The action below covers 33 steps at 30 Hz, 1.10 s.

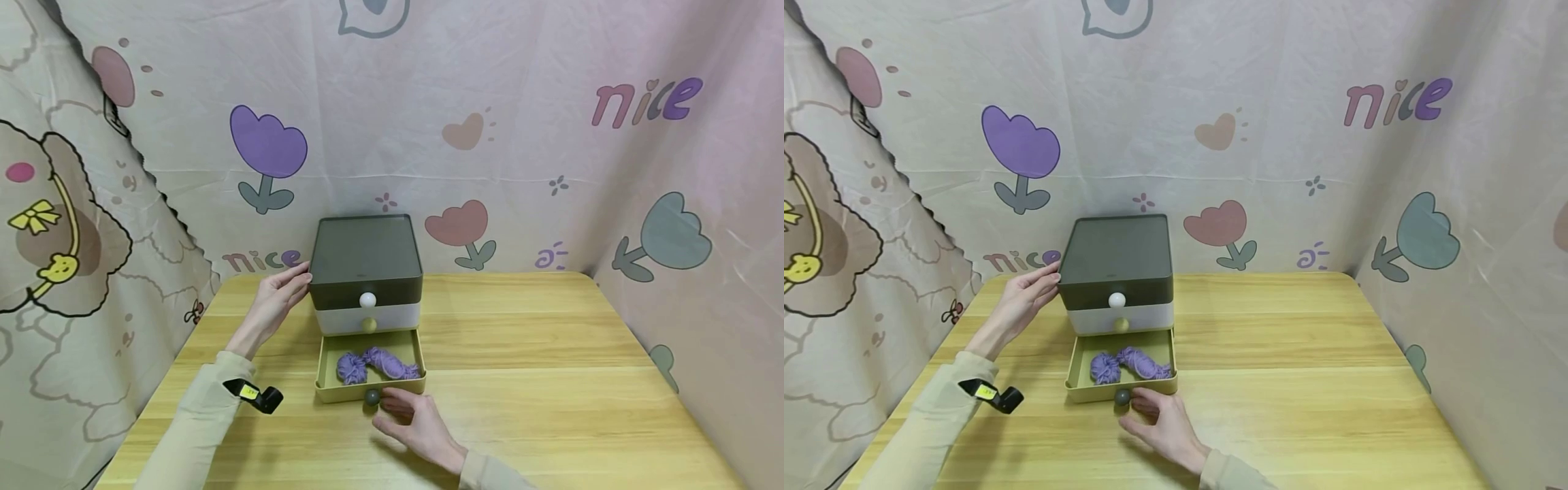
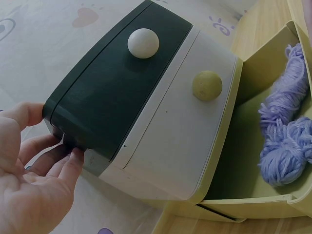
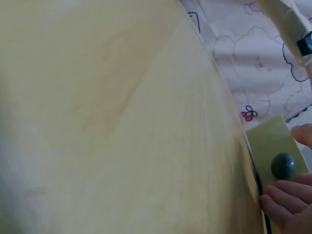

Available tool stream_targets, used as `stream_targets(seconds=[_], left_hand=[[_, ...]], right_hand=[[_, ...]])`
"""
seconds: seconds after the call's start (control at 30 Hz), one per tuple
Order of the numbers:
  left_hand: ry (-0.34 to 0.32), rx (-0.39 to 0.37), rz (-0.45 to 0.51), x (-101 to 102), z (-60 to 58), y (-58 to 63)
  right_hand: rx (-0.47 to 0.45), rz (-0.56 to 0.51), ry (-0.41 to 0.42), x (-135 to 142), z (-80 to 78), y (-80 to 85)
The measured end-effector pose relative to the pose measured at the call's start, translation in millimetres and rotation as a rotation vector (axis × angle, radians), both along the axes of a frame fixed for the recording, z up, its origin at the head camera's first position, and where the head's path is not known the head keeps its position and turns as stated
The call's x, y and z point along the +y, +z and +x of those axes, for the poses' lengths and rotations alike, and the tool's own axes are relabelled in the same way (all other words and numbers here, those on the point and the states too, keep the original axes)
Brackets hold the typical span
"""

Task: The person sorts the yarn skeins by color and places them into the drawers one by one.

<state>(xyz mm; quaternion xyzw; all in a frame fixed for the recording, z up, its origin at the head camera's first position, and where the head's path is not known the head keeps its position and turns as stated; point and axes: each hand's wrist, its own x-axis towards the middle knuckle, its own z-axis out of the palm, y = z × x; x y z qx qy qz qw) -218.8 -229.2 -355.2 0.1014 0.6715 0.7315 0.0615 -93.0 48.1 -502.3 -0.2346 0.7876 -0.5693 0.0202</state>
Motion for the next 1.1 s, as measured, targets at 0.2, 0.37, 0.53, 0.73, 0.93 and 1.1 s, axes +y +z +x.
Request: stream_targets(seconds=[0.2,0.37,0.53,0.73,0.93,1.1], left_hand=[[0.007,-0.005,0.000,-1.0,-0.1,-1.0],[0.006,-0.006,0.005,-1.4,-0.5,-2.0],[0.004,-0.006,0.004,-1.0,-0.4,-2.0],[0.006,-0.006,0.008,-0.4,-0.2,-1.3],[0.005,-0.004,0.009,0.4,-0.3,-0.4],[0.007,-0.006,0.008,1.0,-0.6,-0.1]], right_hand=[[-0.149,-0.208,0.097,-4.7,5.0,18.6],[-0.192,-0.270,0.030,-12.7,6.6,23.5],[-0.204,-0.288,-0.092,-21.7,6.6,19.5],[-0.242,-0.292,-0.237,-29.8,6.7,19.2],[-0.274,-0.313,-0.289,-33.2,6.4,18.4],[-0.269,-0.319,-0.280,-32.9,6.3,15.9]])
